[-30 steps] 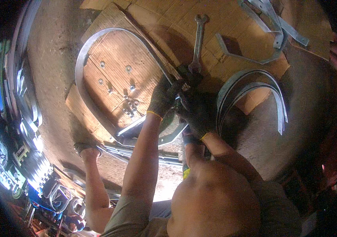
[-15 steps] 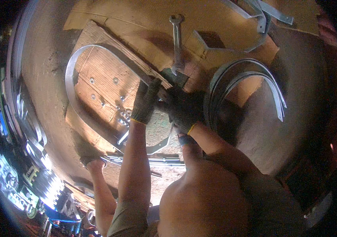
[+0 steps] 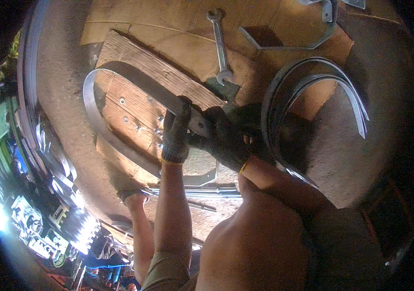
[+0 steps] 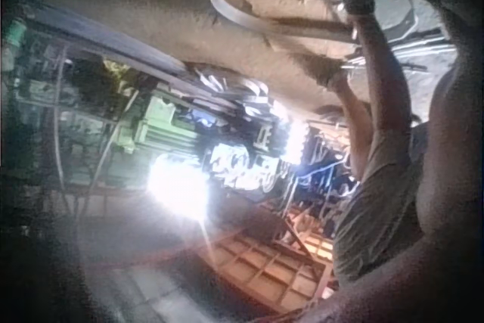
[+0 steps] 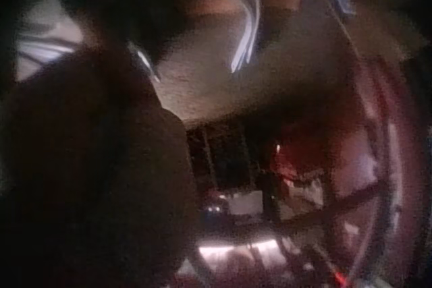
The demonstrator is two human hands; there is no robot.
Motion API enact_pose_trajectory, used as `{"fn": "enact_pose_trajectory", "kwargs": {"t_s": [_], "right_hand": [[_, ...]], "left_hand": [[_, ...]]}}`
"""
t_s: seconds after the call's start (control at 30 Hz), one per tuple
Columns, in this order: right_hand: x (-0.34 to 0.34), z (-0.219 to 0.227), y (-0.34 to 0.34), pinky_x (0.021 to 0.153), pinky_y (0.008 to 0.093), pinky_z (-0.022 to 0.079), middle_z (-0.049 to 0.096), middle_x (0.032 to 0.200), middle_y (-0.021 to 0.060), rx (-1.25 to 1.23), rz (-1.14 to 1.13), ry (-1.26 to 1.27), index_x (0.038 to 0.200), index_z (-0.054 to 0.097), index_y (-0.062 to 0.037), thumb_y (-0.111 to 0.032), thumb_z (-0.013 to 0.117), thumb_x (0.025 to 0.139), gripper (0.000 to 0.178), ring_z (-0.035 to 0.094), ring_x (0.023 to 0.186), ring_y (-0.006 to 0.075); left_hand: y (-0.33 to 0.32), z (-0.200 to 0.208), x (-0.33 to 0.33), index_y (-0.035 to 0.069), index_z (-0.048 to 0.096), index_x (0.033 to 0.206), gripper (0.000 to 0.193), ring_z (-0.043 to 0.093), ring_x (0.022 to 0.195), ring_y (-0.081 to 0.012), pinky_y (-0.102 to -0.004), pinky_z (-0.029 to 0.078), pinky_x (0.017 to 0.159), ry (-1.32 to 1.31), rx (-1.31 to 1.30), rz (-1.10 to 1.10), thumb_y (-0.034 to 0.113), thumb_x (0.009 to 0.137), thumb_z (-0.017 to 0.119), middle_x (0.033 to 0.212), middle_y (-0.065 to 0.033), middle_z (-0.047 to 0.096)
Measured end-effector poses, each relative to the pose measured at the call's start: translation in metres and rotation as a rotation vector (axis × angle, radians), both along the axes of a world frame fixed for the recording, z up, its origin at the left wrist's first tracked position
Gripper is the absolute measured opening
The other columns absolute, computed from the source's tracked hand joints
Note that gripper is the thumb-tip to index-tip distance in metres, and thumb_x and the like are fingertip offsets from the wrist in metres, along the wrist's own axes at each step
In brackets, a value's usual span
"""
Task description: The person sits on the floor and assembles a metal frame using a wrench. They insert bolts into the frame joints and tighten them to secure the structure.
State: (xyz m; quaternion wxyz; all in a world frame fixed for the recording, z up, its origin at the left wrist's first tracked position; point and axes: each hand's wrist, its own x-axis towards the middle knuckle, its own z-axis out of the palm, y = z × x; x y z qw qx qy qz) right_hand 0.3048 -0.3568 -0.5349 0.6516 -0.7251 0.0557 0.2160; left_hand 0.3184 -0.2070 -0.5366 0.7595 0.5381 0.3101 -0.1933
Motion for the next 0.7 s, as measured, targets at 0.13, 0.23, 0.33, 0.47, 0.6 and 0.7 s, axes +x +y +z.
{"fn": "enact_pose_trajectory", "kwargs": {"t_s": [0.13, 0.23, 0.33, 0.47, 0.6, 0.7], "right_hand": [[0.003, 0.006, -0.003, 0.084, 0.0452, 0.051, 0.063, 0.1, 0.0179, 0.057, 0.047, 0.039, 0.109, 0.06, -0.0004, -0.04, 0.088, 0.079, 0.058, 0.063, 0.096, 0.0383], [0.003, 0.007, -0.008, 0.085, 0.0441, 0.051, 0.064, 0.099, 0.0182, 0.071, 0.09, 0.04, 0.11, 0.06, -0.0005, -0.039, 0.088, 0.08, 0.056, 0.063, 0.096, 0.0377], [0.004, 0.01, -0.009, 0.085, 0.0432, 0.051, 0.064, 0.102, 0.0178, 0.167, 0.117, 0.115, 0.112, 0.058, -0.0003, -0.04, 0.087, 0.082, 0.058, 0.064, 0.099, 0.0354], [0.002, 0.008, -0.009, 0.085, 0.0426, 0.051, 0.064, 0.104, 0.0173, 0.089, 0.135, 0.037, 0.113, 0.057, -0.0008, -0.039, 0.088, 0.082, 0.058, 0.065, 0.1, 0.0327], [-0.006, 0.003, -0.005, 0.084, 0.0422, 0.052, 0.065, 0.102, 0.017, 0.105, 0.081, 0.077, 0.112, 0.057, -0.0018, -0.038, 0.089, 0.08, 0.058, 0.065, 0.098, 0.0319], [-0.002, 0.005, -0.004, 0.083, 0.042, 0.052, 0.065, 0.1, 0.0163, 0.136, 0.07, 0.119, 0.111, 0.057, -0.0022, -0.039, 0.091, 0.079, 0.059, 0.066, 0.096, 0.0318]], "left_hand": [[0.009, -0.003, -0.007, 0.006, 0.058, 0.13, 0.035, 0.065, 0.1, -0.0166, -0.0317, 0.054, 0.085, -0.105, -0.006, -0.07, 0.029, 0.104, 0.063, 0.11, -0.0063, 0.067], [0.005, 0.001, -0.008, 0.005, 0.058, 0.129, 0.035, 0.065, 0.1, -0.0163, -0.0322, 0.054, 0.085, -0.097, -0.034, -0.017, 0.029, 0.104, 0.062, 0.11, -0.0063, 0.067], [0.008, 0.001, -0.011, 0.005, 0.057, 0.13, 0.037, 0.065, 0.101, -0.0167, -0.0327, 0.053, 0.086, -0.089, -0.067, 0.009, 0.029, 0.103, 0.064, 0.111, -0.0068, 0.067], [0.006, 0.005, -0.012, 0.005, 0.057, 0.131, 0.04, 0.064, 0.103, -0.0179, -0.0339, 0.054, 0.088, -0.085, -0.084, 0.03, 0.03, 0.101, 0.066, 0.112, -0.0074, 0.067], [0.007, 0.003, -0.015, 0.005, 0.057, 0.133, 0.043, 0.064, 0.104, -0.0185, -0.0342, 0.053, 0.089, -0.049, -0.077, 0.052, 0.031, 0.1, 0.067, 0.113, -0.0073, 0.067], [0.009, 0.002, -0.015, 0.005, 0.057, 0.135, 0.045, 0.063, 0.106, -0.0183, -0.0344, 0.052, 0.091, -0.053, -0.058, 0.04, 0.03, 0.1, 0.067, 0.115, -0.0065, 0.066]]}}
